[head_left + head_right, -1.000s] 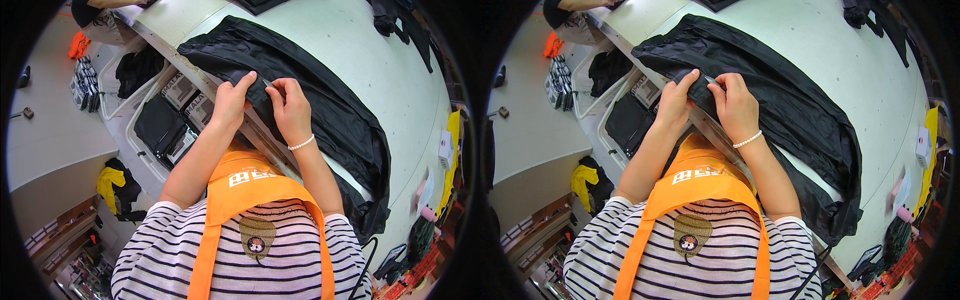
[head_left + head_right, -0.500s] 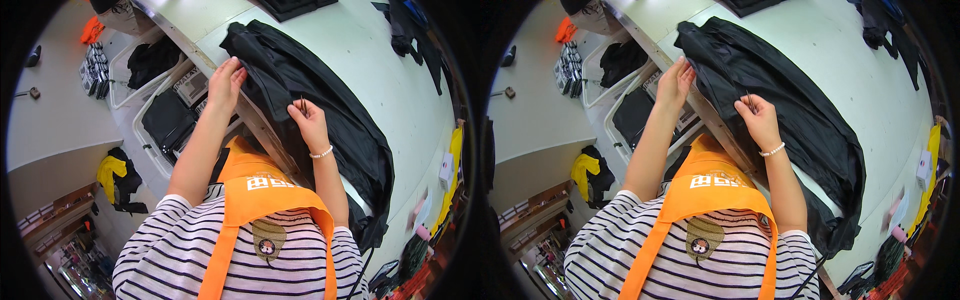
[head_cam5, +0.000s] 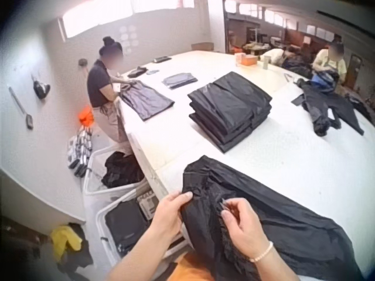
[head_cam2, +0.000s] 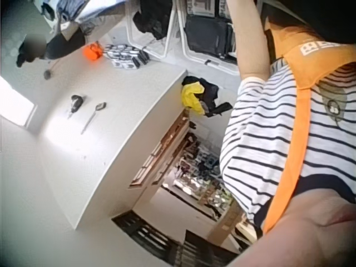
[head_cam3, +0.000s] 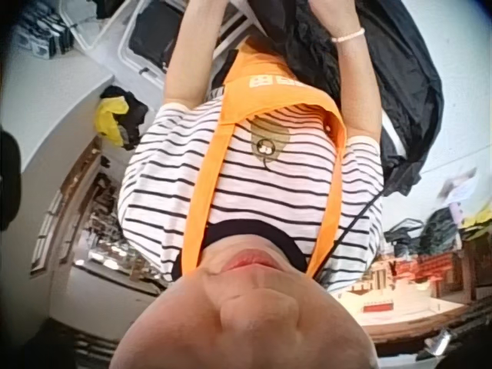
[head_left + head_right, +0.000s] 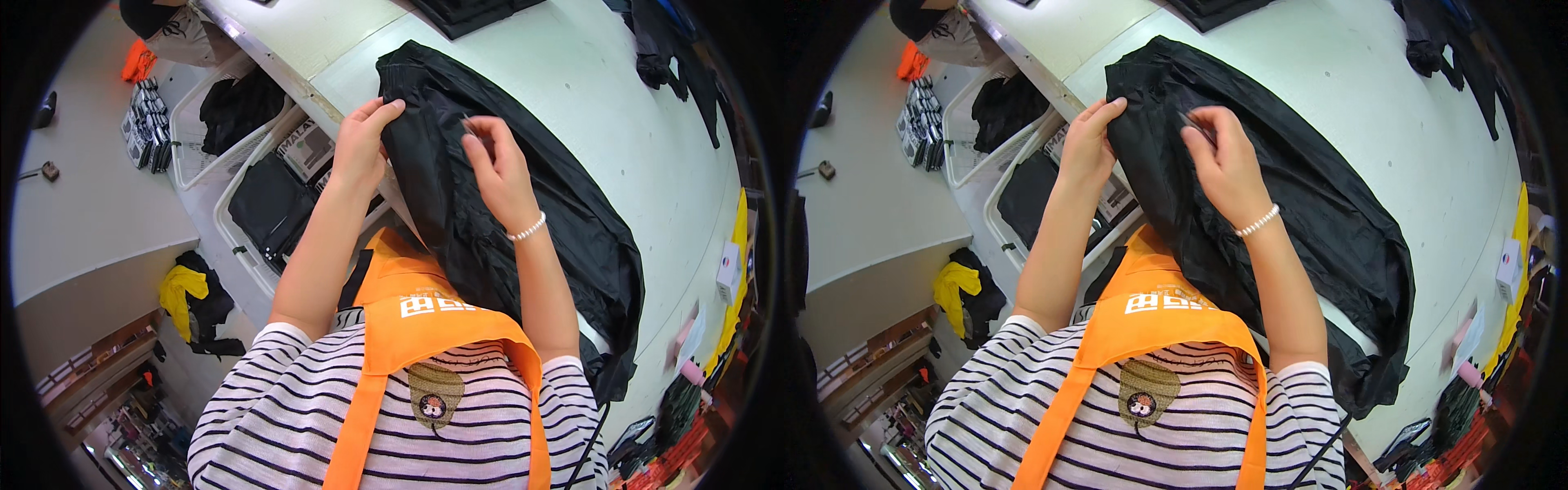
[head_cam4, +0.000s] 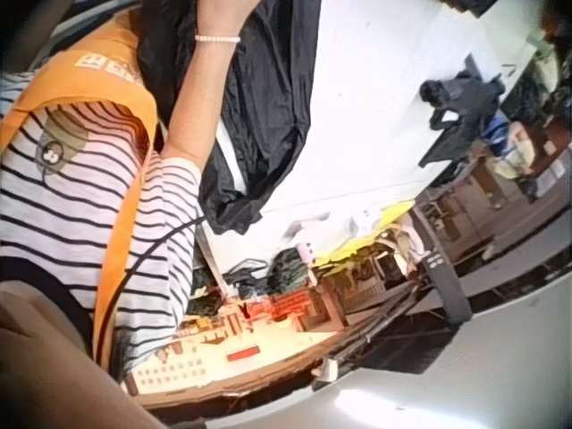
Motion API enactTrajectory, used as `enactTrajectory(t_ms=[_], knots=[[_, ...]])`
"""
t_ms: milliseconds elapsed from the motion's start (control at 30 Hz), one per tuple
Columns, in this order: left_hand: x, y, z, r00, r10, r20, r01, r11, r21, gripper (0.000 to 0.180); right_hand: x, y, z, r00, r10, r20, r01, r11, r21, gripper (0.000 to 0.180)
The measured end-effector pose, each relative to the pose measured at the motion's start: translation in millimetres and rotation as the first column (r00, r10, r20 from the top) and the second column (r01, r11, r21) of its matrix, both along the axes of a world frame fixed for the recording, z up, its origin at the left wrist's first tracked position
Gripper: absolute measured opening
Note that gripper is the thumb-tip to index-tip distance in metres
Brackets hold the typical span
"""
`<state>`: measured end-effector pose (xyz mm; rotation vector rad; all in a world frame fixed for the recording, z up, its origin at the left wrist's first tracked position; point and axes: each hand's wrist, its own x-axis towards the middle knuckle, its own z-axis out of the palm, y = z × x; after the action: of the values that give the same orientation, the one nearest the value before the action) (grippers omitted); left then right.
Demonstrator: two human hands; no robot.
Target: The person repeatedly folds black trousers on a white table. They smooth the fabric, fold the legs together, fold the garment in half, and place the folded item into a stack. The process is repeated for multiple trousers.
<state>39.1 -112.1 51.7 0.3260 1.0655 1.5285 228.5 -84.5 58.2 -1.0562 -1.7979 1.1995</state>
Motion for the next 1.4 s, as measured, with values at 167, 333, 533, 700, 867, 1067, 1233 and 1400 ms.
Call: enactTrajectory(t_ms=[167, 333, 533, 700, 867, 1067, 1233, 1400], knots=[[-1, -5, 10, 0.996, -0.014, 0.086, 0.013, 1.0, 0.009, 0.009, -37, 12, 9, 0.994, -0.007, -0.111, 0.02, 0.994, 0.109, 0.019], [-4, -7, 12, 0.999, -0.007, 0.034, 0.007, 1.0, 0.0, 0.008, -46, 19, 8, 0.997, 0.014, -0.082, -0.001, 0.988, 0.156, 0.019], [-5, -4, 11, 1.0, -0.009, 0.017, 0.009, 1.0, 0.013, 0.009, -49, 24, 13, 0.998, 0.023, -0.053, -0.014, 0.986, 0.169, 0.018], [-5, 0, 10, 1.0, -0.003, 0.024, 0.003, 1.0, 0.023, 0.008, -49, 28, 11, 0.998, 0.019, -0.055, -0.011, 0.991, 0.134, 0.015], [-5, 1, 10, 1.0, -0.007, 0.018, 0.007, 1.0, 0.014, 0.008, -53, 26, 7, 0.998, -0.04, -0.048, 0.049, 0.979, 0.199, 0.013], [-9, 4, 11, 1.0, 0.011, 0.012, -0.011, 1.0, -0.004, 0.009, -54, 27, -10, 0.955, -0.191, -0.229, 0.182, 0.981, -0.061, 0.016], [-34, 8, -13, 0.979, 0.008, 0.204, -0.008, 1.0, 0.0, 0.016, 19, 27, -53, 0.897, -0.398, 0.193, 0.4, 0.916, 0.03, 0.046], [-112, 18, -27, 0.968, 0.249, 0.038, -0.245, 0.966, -0.083, 0.019, 151, -9, -106, 0.389, -0.414, 0.823, 0.604, 0.789, 0.111, 0.058]])
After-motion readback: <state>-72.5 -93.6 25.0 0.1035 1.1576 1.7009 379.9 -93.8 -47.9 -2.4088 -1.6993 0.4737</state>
